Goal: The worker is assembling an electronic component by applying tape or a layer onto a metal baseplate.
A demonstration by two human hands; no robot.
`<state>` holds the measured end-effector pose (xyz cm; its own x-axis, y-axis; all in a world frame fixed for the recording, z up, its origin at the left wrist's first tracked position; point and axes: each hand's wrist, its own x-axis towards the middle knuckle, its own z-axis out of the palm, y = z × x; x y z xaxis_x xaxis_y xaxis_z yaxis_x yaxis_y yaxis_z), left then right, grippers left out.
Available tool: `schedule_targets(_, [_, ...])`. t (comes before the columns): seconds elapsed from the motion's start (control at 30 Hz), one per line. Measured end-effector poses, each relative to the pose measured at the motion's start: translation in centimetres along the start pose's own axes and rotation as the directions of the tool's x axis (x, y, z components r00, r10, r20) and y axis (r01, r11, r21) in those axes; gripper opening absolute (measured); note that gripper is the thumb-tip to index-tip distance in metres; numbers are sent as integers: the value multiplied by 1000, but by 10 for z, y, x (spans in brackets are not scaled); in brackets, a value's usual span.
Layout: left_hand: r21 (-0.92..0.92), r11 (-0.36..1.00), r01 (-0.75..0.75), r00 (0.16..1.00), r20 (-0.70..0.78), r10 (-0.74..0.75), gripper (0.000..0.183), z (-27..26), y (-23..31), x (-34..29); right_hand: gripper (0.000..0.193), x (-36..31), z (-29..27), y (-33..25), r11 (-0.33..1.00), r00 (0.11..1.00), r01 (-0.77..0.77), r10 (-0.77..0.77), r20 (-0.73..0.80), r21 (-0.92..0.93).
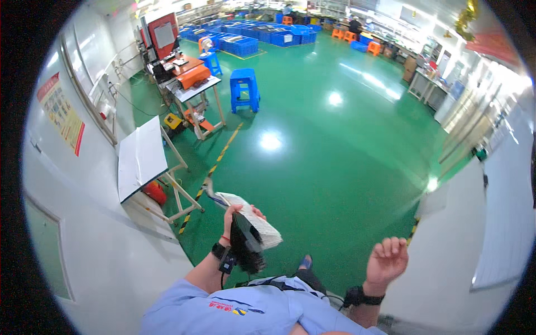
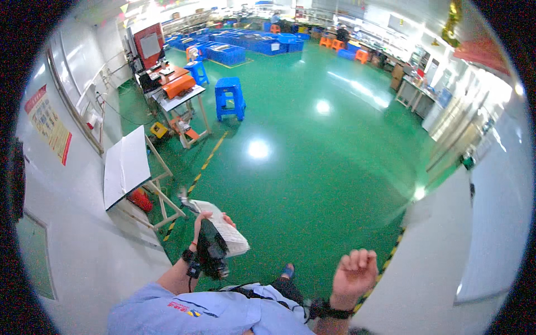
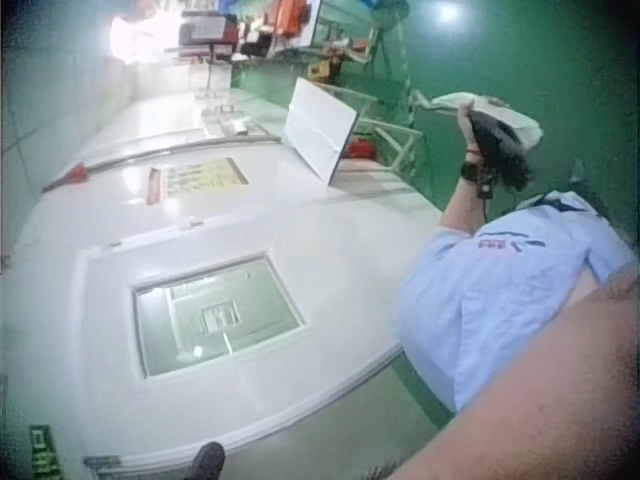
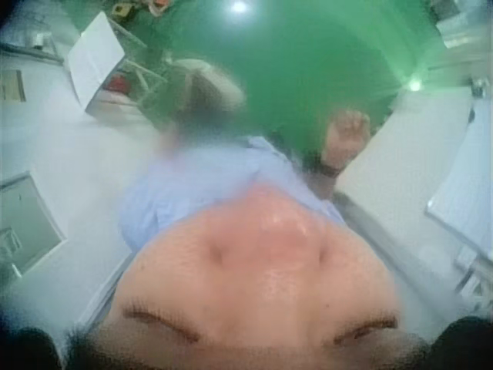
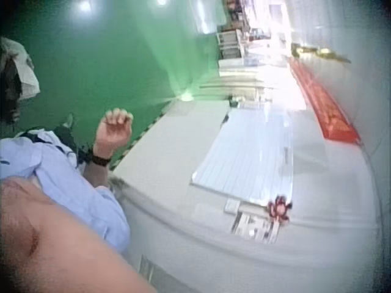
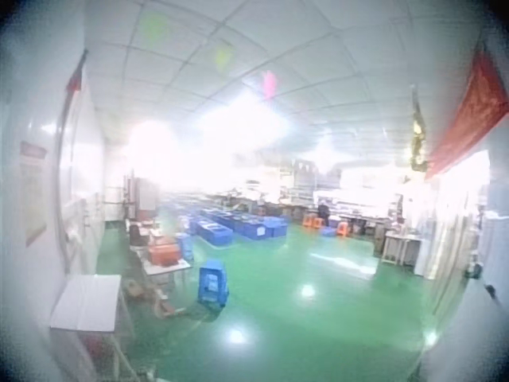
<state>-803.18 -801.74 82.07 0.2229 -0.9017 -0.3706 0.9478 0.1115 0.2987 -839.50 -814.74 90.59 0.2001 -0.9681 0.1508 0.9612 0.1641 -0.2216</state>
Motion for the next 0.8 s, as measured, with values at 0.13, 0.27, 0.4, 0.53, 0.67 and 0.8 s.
schedule_targets(0.13, [107,984,-140,926,-337,168,15,-23,32,130,12,109,-60,-12,993,997,75,-77,-13,-94])
schedule_targets(0.27, [363,863,-351,744,-452,492,14,-17,90,222,12,271,-92,-1,971,988,152,-155,-1,-183])
schedule_targets(0.4, [86,872,-481,791,-387,474,20,10,174,274,10,450,-42,96,990,993,-76,86,81,-120])
schedule_targets(0.53, [129,784,-607,702,-375,605,28,10,204,327,13,588,-5,203,936,893,-328,352,279,-129])
schedule_targets(0.67, [313,758,-572,514,-584,629,23,-26,231,424,23,707,-21,287,864,794,-335,474,380,-377])
schedule_targets(0.8, [69,785,-616,691,-430,580,38,-61,287,560,26,823,-57,329,571,801,57,464,379,-819])
